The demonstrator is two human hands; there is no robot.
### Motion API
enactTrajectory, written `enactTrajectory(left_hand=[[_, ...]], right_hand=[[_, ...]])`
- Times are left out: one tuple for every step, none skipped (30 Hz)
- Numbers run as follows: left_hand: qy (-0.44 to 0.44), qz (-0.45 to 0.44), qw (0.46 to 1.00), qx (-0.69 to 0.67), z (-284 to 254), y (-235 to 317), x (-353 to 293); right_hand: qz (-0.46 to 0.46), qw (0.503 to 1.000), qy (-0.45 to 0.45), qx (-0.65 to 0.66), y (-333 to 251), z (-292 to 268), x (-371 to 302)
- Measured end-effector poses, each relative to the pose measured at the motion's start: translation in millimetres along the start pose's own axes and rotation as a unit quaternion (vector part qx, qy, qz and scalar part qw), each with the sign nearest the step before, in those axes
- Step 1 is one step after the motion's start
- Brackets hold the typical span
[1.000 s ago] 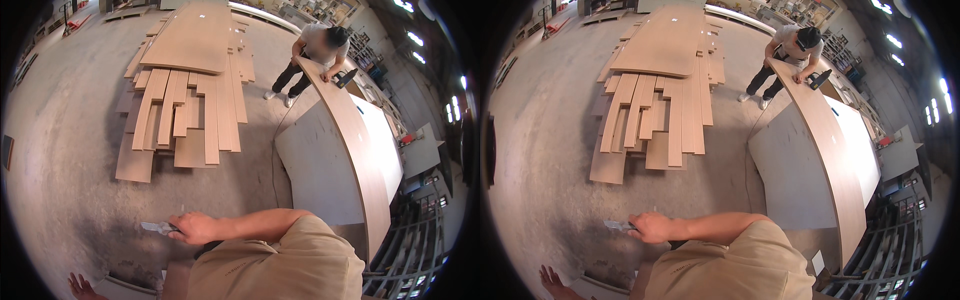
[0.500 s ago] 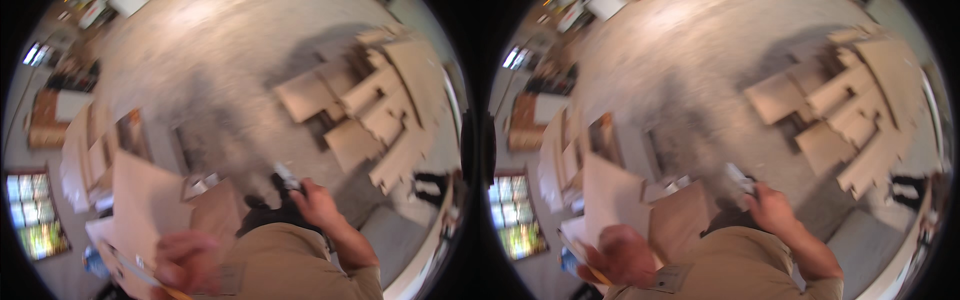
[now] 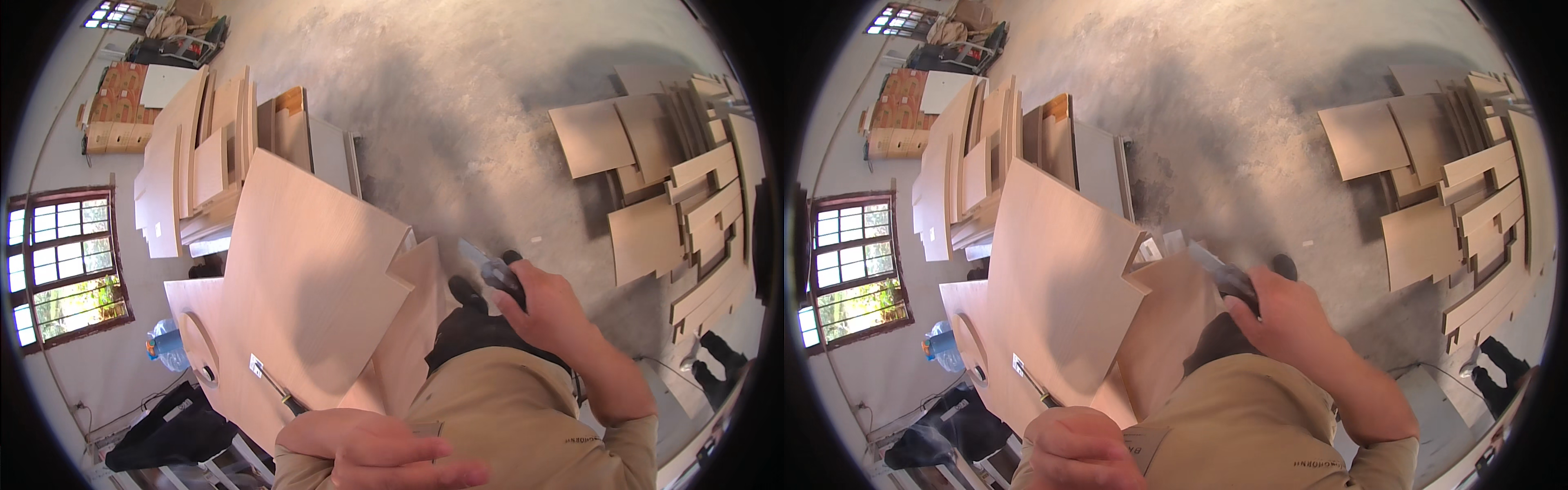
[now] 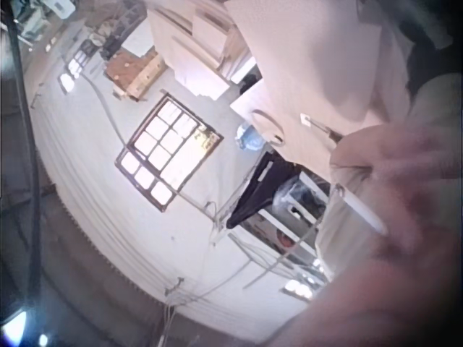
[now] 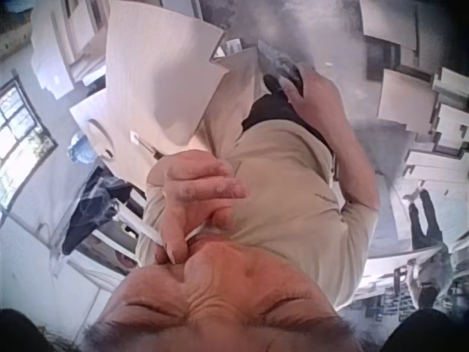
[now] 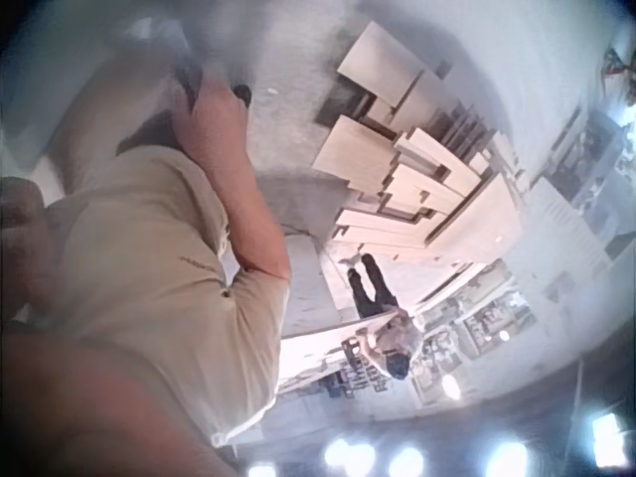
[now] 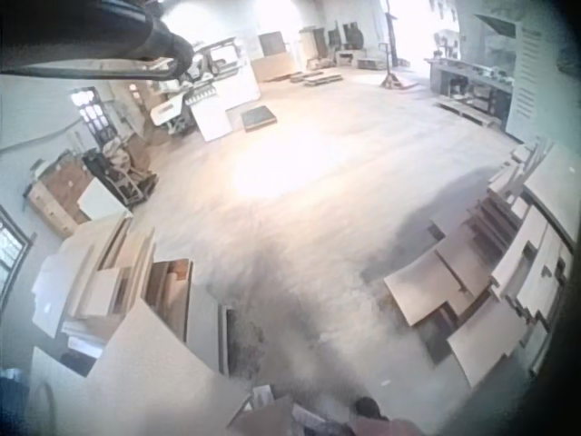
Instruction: The person uses a utility knife to cut a rectangular notch into a large sheet of plywood. They then use a screwdriver to pry out the cut section and remove it. The person continues to refine the cut edges with the utility knife.
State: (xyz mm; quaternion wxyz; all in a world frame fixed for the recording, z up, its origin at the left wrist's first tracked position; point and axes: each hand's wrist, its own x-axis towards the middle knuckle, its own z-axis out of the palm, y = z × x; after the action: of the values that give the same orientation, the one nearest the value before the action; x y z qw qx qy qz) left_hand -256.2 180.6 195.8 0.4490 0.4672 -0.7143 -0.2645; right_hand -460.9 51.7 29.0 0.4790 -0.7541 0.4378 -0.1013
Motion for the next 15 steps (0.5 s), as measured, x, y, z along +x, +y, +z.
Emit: enactTrajectory(left_hand=[[0.029, 0.007, 1.000, -0.006, 0.6, -2.8, -6.4], [0.093, 0.022, 0.995, -0.010, 10.4, -6.5, -12.8], [0.141, 0.062, 0.988, -0.020, 14.8, -13.3, -19.1], [0.187, 0.103, 0.977, -0.026, 21.8, -18.2, -24.5], [0.216, 0.168, 0.961, -0.037, 25.3, -25.9, -29.2], [0.235, 0.193, 0.952, -0.032, 26.3, -26.3, -32.5], [0.254, 0.218, 0.942, -0.026, 27.4, -29.4, -34.9], [0.267, 0.199, 0.943, -0.004, 26.3, -25.2, -37.1], [0.276, 0.186, 0.943, 0.007, 25.0, -24.7, -38.6], [0.284, 0.174, 0.943, 0.018, 23.3, -22.7, -41.0], [0.288, 0.165, 0.943, 0.018, 20.8, -21.1, -43.9], [0.288, 0.178, 0.941, 0.018, 18.4, -22.1, -48.1], [0.288, 0.190, 0.938, 0.019, 15.2, -22.4, -53.5], [0.286, 0.224, 0.932, 0.017, 12.8, -29.6, -60.1], [0.279, 0.229, 0.932, 0.036, 6.7, -31.0, -66.9]], right_hand=[[-0.017, 1.000, -0.012, 0.003, -6.8, 3.5, 4.7], [-0.026, 0.999, -0.024, 0.001, -13.4, 7.2, 8.9], [-0.042, 0.999, -0.031, 0.001, -19.4, 11.0, 13.2], [-0.059, 0.997, -0.039, 0.002, -24.7, 14.3, 16.4], [-0.074, 0.996, -0.041, -0.005, -29.4, 17.6, 19.7], [-0.088, 0.995, -0.041, -0.011, -33.5, 21.2, 23.3], [-0.098, 0.994, -0.044, -0.013, -36.8, 23.8, 26.2], [-0.105, 0.993, -0.051, -0.029, -39.3, 26.1, 28.0], [-0.110, 0.991, -0.058, -0.041, -41.1, 28.3, 30.8], [-0.108, 0.990, -0.070, -0.054, -42.5, 30.1, 32.7], [-0.121, 0.989, -0.067, -0.060, -43.7, 32.0, 34.6], [-0.127, 0.987, -0.068, -0.066, -44.5, 33.6, 36.1], [-0.128, 0.987, -0.069, -0.074, -44.9, 34.8, 37.2], [-0.138, 0.985, -0.066, -0.076, -45.1, 36.3, 38.1], [-0.144, 0.984, -0.064, -0.079, -45.0, 37.4, 39.1]])
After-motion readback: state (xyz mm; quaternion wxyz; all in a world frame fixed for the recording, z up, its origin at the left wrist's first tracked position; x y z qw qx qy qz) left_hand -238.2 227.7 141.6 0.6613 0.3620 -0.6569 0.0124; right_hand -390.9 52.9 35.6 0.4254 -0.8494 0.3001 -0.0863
